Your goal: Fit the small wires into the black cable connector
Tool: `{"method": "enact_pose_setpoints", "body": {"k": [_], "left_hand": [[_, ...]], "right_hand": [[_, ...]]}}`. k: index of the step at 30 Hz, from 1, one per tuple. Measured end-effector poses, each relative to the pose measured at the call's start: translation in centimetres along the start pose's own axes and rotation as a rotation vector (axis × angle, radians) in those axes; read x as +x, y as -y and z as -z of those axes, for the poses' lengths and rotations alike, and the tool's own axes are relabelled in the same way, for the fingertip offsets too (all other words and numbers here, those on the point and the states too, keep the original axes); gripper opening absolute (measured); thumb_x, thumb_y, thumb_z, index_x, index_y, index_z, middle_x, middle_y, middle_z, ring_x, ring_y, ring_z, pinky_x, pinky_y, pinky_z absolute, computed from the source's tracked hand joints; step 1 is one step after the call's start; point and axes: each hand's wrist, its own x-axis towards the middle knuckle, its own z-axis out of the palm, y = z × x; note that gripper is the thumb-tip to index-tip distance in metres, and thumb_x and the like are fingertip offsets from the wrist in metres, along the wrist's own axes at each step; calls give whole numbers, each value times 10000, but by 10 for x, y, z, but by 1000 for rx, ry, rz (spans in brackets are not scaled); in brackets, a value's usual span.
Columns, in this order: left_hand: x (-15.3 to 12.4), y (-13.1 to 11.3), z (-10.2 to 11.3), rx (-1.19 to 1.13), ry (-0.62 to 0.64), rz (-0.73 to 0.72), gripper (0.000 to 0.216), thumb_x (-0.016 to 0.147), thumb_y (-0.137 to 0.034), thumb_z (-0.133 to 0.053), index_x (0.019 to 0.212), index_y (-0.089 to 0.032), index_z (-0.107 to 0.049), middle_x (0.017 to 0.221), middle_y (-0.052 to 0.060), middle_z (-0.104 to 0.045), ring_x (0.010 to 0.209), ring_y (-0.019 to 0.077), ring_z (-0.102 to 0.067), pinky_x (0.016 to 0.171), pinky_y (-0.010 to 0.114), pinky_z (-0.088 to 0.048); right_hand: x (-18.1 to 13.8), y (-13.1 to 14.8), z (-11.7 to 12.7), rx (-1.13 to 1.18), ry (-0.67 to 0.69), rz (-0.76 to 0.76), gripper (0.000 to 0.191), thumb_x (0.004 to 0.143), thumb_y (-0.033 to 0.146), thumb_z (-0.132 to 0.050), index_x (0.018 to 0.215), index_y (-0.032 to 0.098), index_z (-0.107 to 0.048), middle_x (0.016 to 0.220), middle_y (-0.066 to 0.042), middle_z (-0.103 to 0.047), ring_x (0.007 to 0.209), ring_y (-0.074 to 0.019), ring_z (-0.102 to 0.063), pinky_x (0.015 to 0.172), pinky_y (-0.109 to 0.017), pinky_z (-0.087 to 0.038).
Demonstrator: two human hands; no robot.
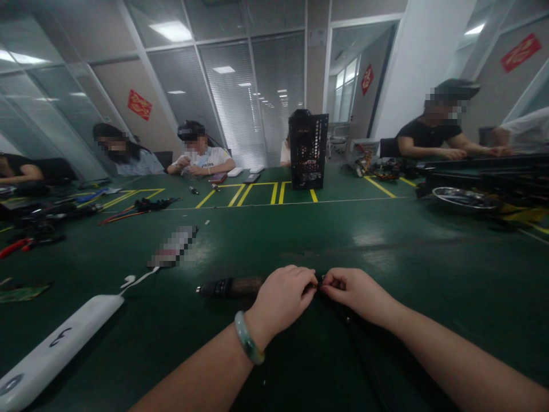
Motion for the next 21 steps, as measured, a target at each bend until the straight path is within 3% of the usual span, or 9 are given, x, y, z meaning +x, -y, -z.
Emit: {"method": "enact_pose_setpoints", "body": {"k": [5, 21], "left_hand": [[0, 0, -2, 30, 4, 67, 131, 856, -255, -595, 978, -227, -557, 928, 4, -618, 872, 193, -575, 771, 338, -458], [0, 2, -4, 18, -2, 34, 107, 849, -236, -585, 953, -225, -563, 961, 8, -620, 914, 196, -566, 839, 349, -448]], "right_hand": [[0, 0, -1, -20, -9, 1, 145, 853, 295, -555, 805, 190, -642, 690, 19, -645, 624, -128, -576, 550, -212, -382], [1, -3, -1, 19, -18, 16, 132, 849, 284, -564, 796, 185, -632, 684, 24, -614, 618, -117, -538, 549, -207, -367]]}}
